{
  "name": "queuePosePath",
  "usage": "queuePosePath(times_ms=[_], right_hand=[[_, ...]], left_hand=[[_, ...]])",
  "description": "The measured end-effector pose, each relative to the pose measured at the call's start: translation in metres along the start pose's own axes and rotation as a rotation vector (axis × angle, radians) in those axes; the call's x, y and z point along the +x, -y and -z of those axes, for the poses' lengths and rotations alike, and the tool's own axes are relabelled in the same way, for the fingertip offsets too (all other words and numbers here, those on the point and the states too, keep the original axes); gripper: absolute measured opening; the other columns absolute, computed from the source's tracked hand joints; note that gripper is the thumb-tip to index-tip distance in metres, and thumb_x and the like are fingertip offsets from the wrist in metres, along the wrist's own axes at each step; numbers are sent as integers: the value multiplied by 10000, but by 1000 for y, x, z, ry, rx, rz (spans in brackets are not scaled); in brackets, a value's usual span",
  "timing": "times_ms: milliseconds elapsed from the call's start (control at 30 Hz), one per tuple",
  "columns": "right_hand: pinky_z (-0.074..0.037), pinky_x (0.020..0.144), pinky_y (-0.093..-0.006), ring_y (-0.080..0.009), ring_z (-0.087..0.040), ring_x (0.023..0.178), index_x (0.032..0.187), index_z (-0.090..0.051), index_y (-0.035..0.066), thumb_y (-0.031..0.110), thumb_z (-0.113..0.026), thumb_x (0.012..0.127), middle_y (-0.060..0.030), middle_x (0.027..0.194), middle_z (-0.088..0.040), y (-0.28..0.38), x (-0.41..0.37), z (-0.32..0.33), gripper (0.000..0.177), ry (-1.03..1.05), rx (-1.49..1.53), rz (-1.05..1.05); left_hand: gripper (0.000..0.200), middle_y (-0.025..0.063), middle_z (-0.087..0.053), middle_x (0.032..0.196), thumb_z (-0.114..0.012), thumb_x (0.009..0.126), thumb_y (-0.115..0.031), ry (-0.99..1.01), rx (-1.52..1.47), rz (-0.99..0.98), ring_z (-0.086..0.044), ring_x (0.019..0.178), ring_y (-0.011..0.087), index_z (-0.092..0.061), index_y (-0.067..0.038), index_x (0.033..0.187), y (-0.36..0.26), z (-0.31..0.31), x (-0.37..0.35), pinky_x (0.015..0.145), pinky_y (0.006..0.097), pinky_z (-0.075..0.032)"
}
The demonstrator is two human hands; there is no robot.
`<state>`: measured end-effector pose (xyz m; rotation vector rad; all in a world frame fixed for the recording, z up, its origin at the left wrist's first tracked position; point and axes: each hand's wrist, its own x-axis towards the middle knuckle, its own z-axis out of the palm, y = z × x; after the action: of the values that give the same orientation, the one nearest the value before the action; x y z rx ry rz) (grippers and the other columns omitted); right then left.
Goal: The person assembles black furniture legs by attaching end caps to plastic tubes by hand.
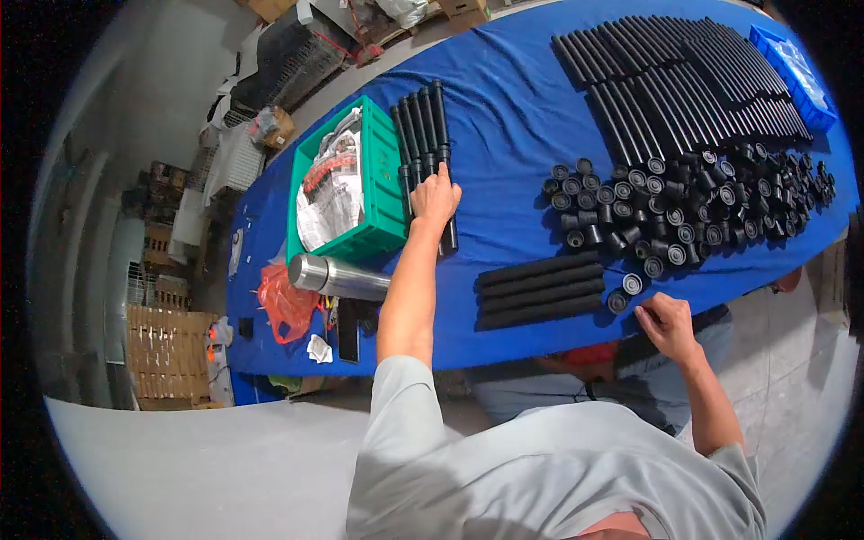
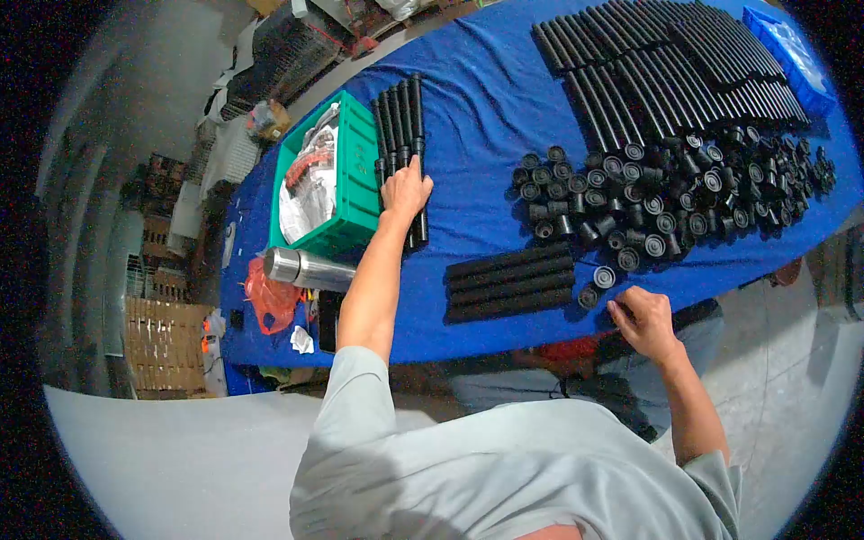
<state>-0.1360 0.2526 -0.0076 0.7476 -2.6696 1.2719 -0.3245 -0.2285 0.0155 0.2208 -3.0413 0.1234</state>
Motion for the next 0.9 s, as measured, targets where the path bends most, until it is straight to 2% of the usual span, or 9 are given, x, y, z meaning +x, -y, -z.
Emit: queuePosePath(times_ms=[67, 200, 300, 433, 467, 700, 833, 867, 900], right_hand=[[-450, 528, -413, -320, -600, 583, 806, -641, 27, 106, -756, 871, -130, 685, -603, -1, 0, -1, 154, -9, 15, 6], [-438, 518, -407, -303, -582, 564, 811, -644, 32, 109, -758, 871, -122, 672, -587, 3, 1, 3, 150, -12, 18, 11], [-438, 524, -403, -302, -584, 571, 818, -644, 36, 119, -753, 874, -122, 680, -584, -1, 0, 2, 149, -18, 24, 22], [-434, 532, -401, -306, -587, 582, 828, -653, 32, 119, -735, 884, -124, 691, -586, -2, -2, 2, 132, -45, 38, 38], [-425, 530, -396, -301, -580, 578, 829, -658, 28, 105, -733, 882, -123, 686, -583, -3, -4, 1, 119, -38, 56, 14], [-450, 541, -369, -274, -597, 593, 866, -667, 22, 83, -730, 859, -113, 704, -592, -12, -4, 0, 88, -71, 104, 71], [-446, 539, -368, -266, -592, 590, 887, -661, 19, 73, -729, 846, -106, 703, -583, -12, -8, 0, 96, -78, 140, 67], [-444, 538, -367, -263, -589, 586, 890, -660, 19, 75, -732, 843, -103, 699, -578, -13, -8, -1, 102, -75, 134, 63], [-442, 537, -366, -260, -587, 583, 894, -659, 19, 76, -734, 841, -100, 694, -573, -12, -9, -1, 107, -73, 129, 63]], left_hand=[[598, 225, -731, 1111, -595, 903, -313, -13, 45, -1, -727, 988, 400, -521, -67, 1443, -3, 3, -2, 879, 530, -579], [689, 253, -716, 1142, -626, 921, -460, 62, 33, 30, -704, 1018, 457, -468, -80, 1473, -3, 8, 1, 916, 564, -556], [668, 244, -717, 1142, -630, 940, -471, -80, -35, 51, -700, 1012, 466, -476, -92, 1468, -15, 22, -6, 885, 571, -555], [435, 167, -733, 1053, -678, 937, -354, -271, -301, -160, -715, 948, 401, -658, -97, 1287, -46, 29, -28, 831, 511, -566], [332, 144, -727, 993, -697, 929, -292, -224, -370, -167, -717, 906, 358, -715, -83, 1186, -58, 35, -39, 798, 468, -564], [240, 121, -724, 941, -715, 918, -207, -132, -710, -313, -719, 844, 291, -744, -38, 1085, -106, 36, -120, 771, 404, -563], [365, 185, -722, 1112, -726, 928, -238, -169, -570, -448, -689, 1023, 333, -714, 5, 1200, -112, 41, -169, 927, 415, -533], [406, 183, -667, 1284, -724, 926, -242, -95, -603, -408, -606, 1213, 371, -686, -41, 1277, -110, 39, -182, 1042, 465, -479], [427, 192, -647, 1317, -724, 927, -252, -129, -542, -430, -583, 1245, 386, -678, -37, 1293, -111, 38, -193, 1067, 479, -456]])
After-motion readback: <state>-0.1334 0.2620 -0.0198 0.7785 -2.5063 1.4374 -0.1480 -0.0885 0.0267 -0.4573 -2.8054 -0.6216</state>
